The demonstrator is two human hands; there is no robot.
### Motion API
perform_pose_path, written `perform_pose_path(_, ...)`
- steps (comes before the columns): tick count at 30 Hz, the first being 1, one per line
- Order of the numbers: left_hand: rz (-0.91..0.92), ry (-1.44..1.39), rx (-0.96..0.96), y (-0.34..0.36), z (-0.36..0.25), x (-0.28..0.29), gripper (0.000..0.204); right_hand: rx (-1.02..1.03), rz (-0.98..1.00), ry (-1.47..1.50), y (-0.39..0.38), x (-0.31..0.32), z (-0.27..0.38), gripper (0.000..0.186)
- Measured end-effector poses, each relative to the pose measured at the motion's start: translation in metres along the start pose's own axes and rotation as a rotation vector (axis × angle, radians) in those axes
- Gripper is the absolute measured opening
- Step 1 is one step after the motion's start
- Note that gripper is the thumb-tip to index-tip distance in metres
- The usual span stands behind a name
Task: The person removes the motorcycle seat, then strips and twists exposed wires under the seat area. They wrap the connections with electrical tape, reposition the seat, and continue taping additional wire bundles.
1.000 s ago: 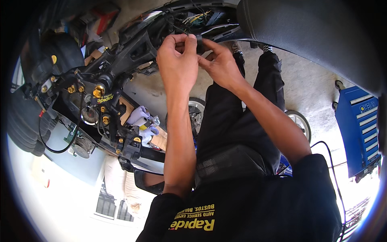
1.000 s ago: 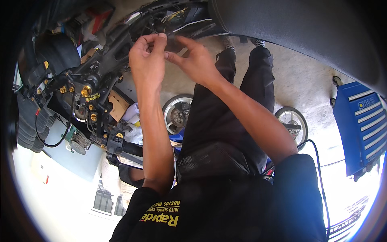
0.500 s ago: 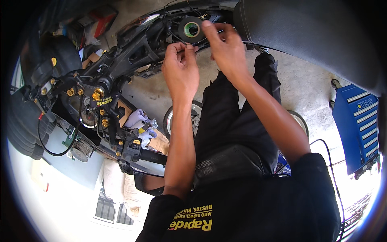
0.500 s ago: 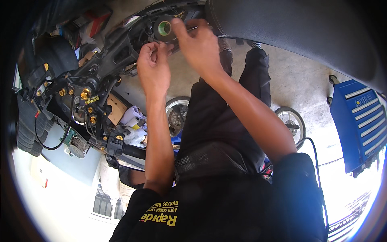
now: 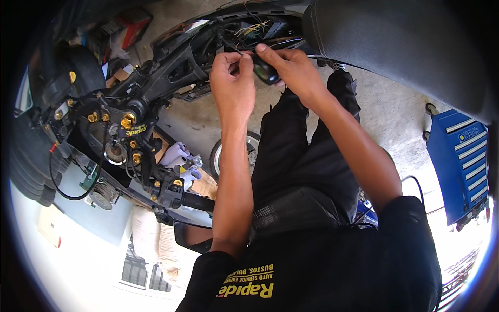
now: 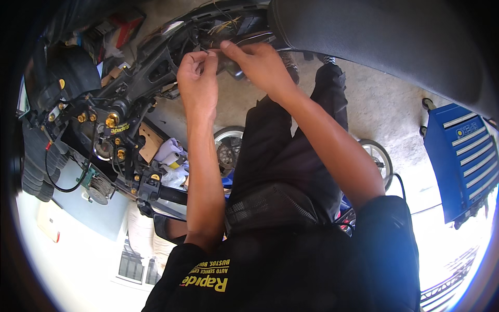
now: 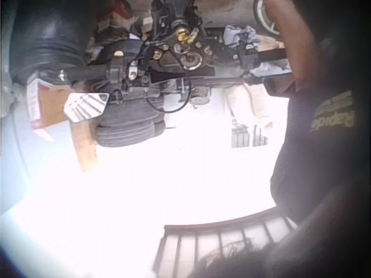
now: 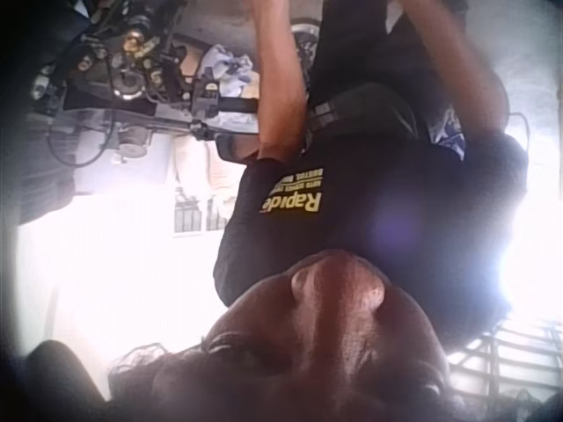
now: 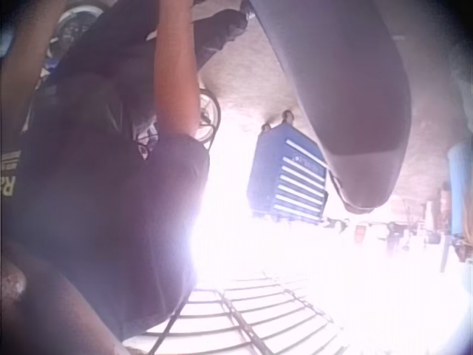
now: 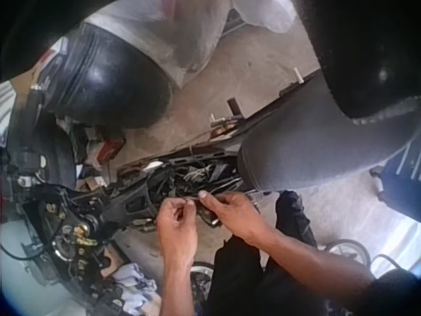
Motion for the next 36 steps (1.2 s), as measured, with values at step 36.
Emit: perform_pose_path(36,0.169,-0.228,-0.193,0.015,0.055,-0.025,0.019,1.307,-0.281,0.418,-0.18,0.078,0.182,0.035)
Point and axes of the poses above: each hand's wrist, its own y-axis towards the middle knuckle, its own x-axis out of the back of the hand, z = x × y, the point moved 3 cm from there along y, towards the middle knuckle, and after that the axes turned 14 degrees about z, right-handed, at the moved point
